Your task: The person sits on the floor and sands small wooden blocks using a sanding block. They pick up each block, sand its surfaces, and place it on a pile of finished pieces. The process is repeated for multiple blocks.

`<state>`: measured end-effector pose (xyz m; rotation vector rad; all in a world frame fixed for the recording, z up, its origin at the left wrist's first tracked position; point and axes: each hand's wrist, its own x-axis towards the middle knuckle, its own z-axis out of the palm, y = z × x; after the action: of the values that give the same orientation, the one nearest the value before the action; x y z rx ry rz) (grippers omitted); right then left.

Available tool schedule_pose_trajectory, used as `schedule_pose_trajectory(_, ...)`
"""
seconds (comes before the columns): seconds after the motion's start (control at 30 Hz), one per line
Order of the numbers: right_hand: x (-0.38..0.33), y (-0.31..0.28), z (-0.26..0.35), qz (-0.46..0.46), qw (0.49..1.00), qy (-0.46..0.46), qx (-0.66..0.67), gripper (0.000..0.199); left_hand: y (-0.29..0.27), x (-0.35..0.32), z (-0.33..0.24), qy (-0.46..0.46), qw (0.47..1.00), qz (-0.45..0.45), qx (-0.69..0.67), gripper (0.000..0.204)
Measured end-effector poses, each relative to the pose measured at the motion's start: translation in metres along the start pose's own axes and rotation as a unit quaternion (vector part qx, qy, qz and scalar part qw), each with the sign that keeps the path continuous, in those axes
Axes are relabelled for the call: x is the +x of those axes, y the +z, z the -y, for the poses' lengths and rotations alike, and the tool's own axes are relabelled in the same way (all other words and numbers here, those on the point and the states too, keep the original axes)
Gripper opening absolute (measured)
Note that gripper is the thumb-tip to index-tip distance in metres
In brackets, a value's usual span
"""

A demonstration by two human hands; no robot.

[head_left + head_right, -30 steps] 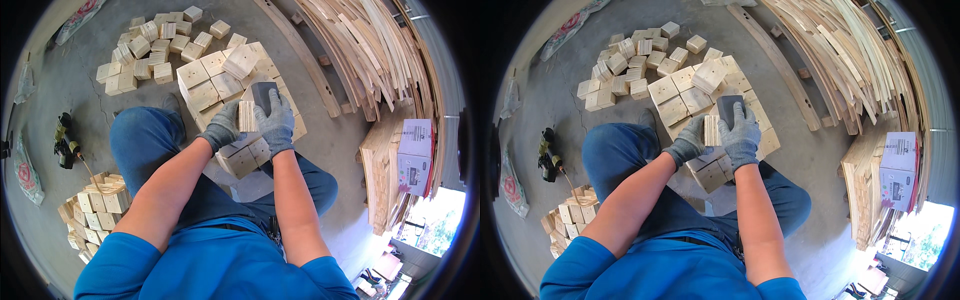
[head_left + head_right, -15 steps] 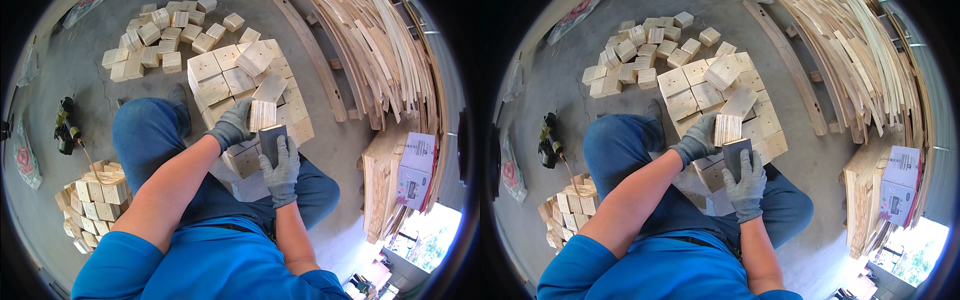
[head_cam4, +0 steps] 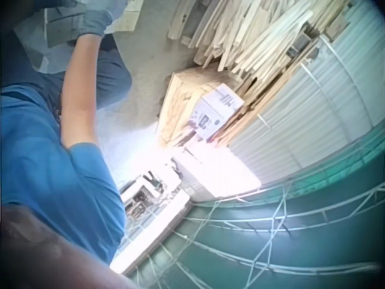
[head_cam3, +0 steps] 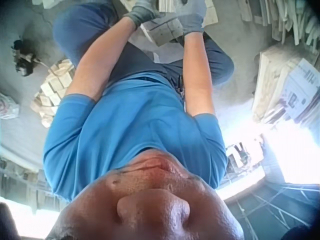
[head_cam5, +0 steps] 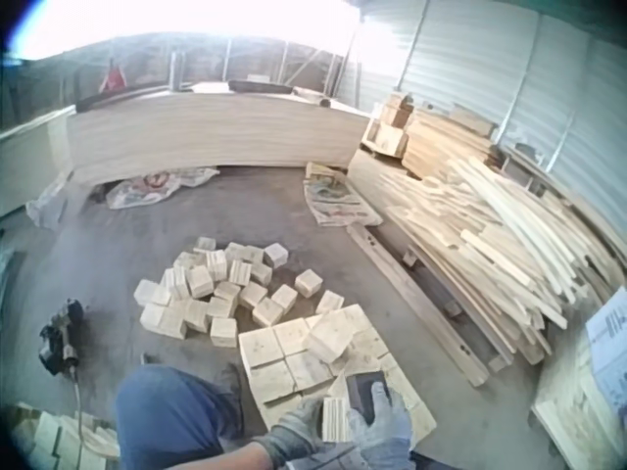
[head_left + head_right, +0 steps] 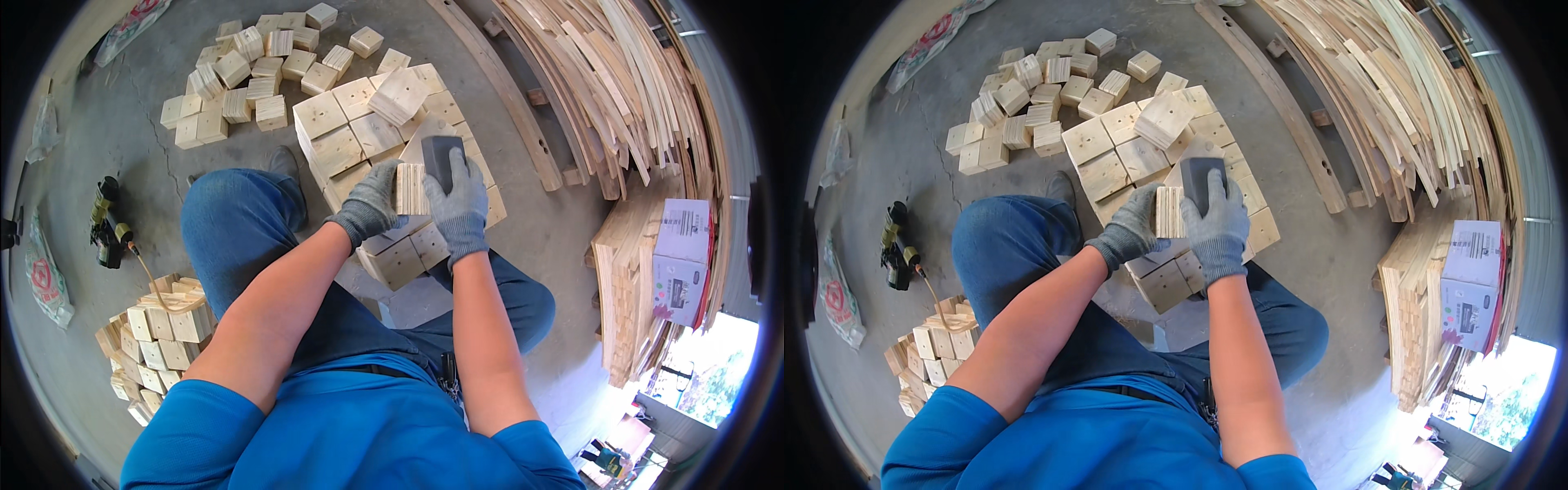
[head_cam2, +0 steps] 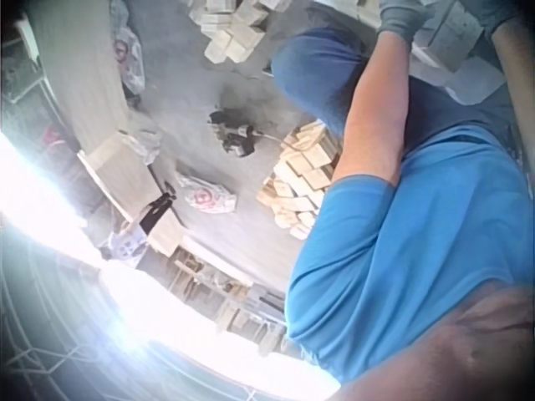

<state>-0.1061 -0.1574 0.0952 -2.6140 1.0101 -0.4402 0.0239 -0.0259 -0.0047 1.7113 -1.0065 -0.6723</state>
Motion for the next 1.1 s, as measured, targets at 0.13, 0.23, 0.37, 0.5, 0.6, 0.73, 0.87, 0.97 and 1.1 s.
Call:
schedule_pose_trajectory(0.13,-0.056,-0.009,0.003,0.004,0.999,-0.023,-0.03,0.078,-0.002,-0.001,0.002,-0.025,1.0,0.009,0.003,0.097)
schedule_pose_trajectory(0.23,-0.099,-0.027,0.016,0.024,0.998,-0.041,-0.046,0.083,-0.002,-0.004,0.002,-0.01,1.0,-0.01,0.018,0.098)
schedule_pose_trajectory(0.37,-0.121,-0.028,0.014,0.035,0.996,-0.044,-0.074,0.081,0.0,-0.002,0.003,-0.017,1.0,0.003,0.026,0.1)
schedule_pose_trajectory(0.5,-0.084,-0.016,0.02,0.016,0.995,-0.063,-0.082,0.076,-0.003,-0.003,-0.003,-0.034,0.999,0.008,0.025,0.103)
schedule_pose_trajectory(0.6,-0.036,-0.007,0.027,0.037,0.993,-0.032,-0.104,0.076,-0.006,-0.003,-0.005,-0.034,0.999,0.007,0.021,0.104)
schedule_pose_trajectory(0.73,0.008,0.003,0.032,0.036,0.993,-0.015,-0.108,0.077,0.004,0.001,0.014,-0.007,1.0,-0.012,-0.011,0.103)
schedule_pose_trajectory(0.87,0.0,-0.001,0.031,0.044,0.995,-0.011,-0.093,0.078,0.007,0.0,0.017,0.011,1.0,-0.013,-0.005,0.103)
schedule_pose_trajectory(0.97,-0.038,-0.015,0.035,0.069,0.994,-0.017,-0.079,0.08,-0.001,-0.002,0.002,0.007,0.999,-0.006,0.032,0.101)
schedule_pose_trajectory(1.1,-0.098,-0.025,0.035,0.073,0.992,-0.058,-0.079,0.083,-0.003,-0.003,0.001,0.002,1.0,-0.001,0.02,0.098)
